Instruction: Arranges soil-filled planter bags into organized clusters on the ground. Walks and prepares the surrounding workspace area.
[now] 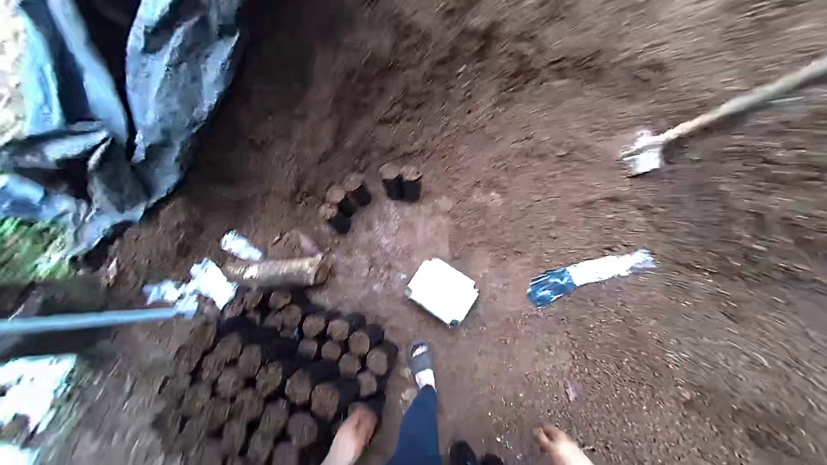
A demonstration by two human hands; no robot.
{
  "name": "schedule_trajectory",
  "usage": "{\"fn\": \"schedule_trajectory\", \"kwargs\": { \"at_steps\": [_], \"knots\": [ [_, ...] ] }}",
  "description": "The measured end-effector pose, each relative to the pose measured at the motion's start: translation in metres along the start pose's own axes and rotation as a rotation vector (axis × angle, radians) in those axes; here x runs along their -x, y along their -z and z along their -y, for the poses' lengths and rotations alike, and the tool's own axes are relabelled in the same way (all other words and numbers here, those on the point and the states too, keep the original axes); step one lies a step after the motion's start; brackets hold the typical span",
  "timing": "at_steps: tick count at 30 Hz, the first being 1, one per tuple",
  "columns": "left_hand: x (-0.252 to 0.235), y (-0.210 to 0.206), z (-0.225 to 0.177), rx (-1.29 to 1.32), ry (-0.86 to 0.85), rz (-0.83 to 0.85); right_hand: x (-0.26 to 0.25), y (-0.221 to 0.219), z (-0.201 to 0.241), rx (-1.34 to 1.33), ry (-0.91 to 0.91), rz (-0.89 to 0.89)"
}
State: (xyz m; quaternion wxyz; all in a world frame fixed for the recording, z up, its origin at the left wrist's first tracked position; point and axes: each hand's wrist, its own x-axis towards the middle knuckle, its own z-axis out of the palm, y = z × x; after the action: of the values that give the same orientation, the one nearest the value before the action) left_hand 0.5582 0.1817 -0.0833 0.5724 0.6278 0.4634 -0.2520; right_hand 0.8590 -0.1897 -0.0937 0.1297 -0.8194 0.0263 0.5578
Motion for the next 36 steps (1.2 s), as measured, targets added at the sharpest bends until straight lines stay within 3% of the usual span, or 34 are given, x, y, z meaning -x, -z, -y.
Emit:
{"fn": "schedule_trajectory", "kwargs": {
  "at_steps": [3,5,8,11,17,21,25,28,31,34,36],
  "knots": [
    [-0.016,0.004,-0.115,0.127,-0.062,0.064,0.0,0.048,0.035,0.032,0.024,-0.027],
    [-0.016,0.003,-0.158,0.179,-0.096,0.103,0.002,0.082,0.058,-0.096,0.038,-0.141],
    [-0.016,0.01,-0.188,0.209,-0.04,0.157,-0.006,0.131,0.088,-0.238,-0.009,-0.216],
    [-0.023,0.036,-0.205,0.269,0.064,0.142,-0.026,0.178,0.116,-0.215,-0.071,-0.215],
    [-0.085,0.108,-0.271,0.416,0.086,-0.104,-0.077,0.281,0.23,-0.015,-0.085,-0.108],
    [-0.185,0.148,-0.357,0.496,0.088,-0.142,-0.167,0.355,0.356,0.293,0.064,-0.053],
    [-0.349,0.176,-0.454,0.587,0.038,-0.132,-0.32,0.397,0.526,0.619,0.206,-0.02],
    [-0.49,0.194,-0.507,0.663,0.079,-0.18,-0.404,0.391,0.655,0.77,0.268,-0.007],
    [-0.599,0.214,-0.536,0.553,0.182,-0.292,-0.458,0.369,0.75,0.953,0.335,0.044],
    [-0.65,0.234,-0.545,0.483,0.28,-0.29,-0.513,0.347,0.801,1.123,0.406,0.134],
    [-0.666,0.236,-0.537,0.48,0.258,-0.231,-0.541,0.333,0.82,1.189,0.409,0.234]
  ]
}}
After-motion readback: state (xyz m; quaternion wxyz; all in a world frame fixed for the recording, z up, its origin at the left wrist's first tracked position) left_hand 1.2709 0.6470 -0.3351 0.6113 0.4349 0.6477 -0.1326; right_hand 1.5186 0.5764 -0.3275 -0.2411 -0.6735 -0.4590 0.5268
